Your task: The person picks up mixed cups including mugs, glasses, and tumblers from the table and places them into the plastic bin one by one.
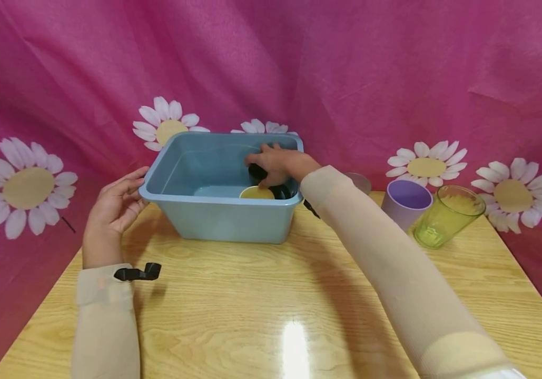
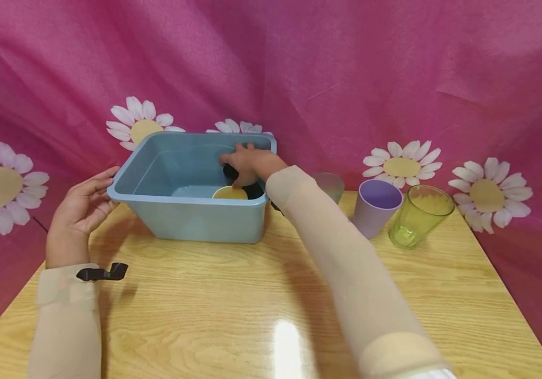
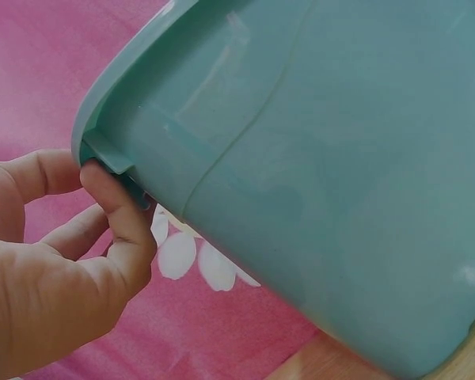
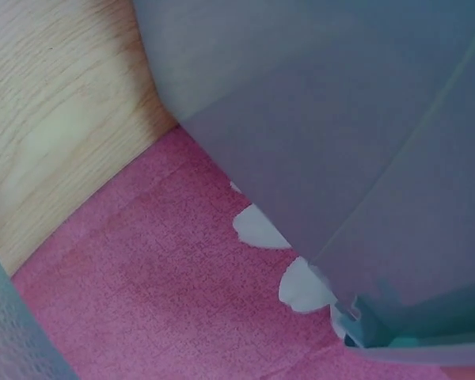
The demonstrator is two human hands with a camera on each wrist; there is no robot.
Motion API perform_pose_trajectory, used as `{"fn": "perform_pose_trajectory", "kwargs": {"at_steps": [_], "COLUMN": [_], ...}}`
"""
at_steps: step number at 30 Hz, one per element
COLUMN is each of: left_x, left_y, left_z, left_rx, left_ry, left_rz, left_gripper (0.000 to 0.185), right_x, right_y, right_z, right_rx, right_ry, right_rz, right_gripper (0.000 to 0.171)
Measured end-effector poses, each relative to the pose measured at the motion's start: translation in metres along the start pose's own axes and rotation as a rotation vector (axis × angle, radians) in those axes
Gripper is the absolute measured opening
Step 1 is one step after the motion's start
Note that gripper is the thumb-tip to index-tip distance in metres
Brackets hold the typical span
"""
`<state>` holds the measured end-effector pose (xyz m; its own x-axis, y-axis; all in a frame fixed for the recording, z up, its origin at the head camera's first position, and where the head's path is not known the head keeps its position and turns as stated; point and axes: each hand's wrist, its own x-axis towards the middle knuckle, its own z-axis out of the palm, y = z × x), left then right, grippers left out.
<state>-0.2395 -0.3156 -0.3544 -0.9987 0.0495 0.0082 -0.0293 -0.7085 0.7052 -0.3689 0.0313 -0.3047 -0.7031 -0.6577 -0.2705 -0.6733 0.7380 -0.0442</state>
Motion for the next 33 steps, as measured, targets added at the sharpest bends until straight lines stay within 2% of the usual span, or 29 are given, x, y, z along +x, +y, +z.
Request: {"fn": "perform_pose_trajectory", "kwargs": {"at_steps": [13, 20, 24, 27, 33], "left_x": [0.0002, -0.0006, -0.0008, -0.0006, 0.0002], "left_y": [-0.0003, -0.0003, -0.0006, -0.0010, -0.0021], "left_z": [-0.0004, -0.0002, -0.0005, -0.0011, -0.0018], "left_rx": [0.010, 0.013, 0.015, 0.013, 0.001], "left_ry": [-0.019, -0.021, -0.020, -0.021, -0.023], "left_rz": [0.010, 0.016, 0.014, 0.012, 0.010], "left_gripper": [0.029, 0.029, 0.029, 0.029, 0.029], "right_x": [0.0033, 0.0023, 0.0025, 0.0022, 0.0000], "right_y": [0.0004, -0.0012, -0.0017, -0.0022, -0.0026], "right_z": [0.0019, 0.0017, 0.0021, 0.0030, 0.0036], "right_rx": [0.014, 0.006, -0.005, -0.022, -0.024], "right_ry": [-0.043, -0.101, -0.118, -0.106, -0.030], "right_rz": [-0.004, 0.005, 0.010, 0.003, -0.007], "right_gripper": [0.059, 0.053, 0.059, 0.065, 0.069]}}
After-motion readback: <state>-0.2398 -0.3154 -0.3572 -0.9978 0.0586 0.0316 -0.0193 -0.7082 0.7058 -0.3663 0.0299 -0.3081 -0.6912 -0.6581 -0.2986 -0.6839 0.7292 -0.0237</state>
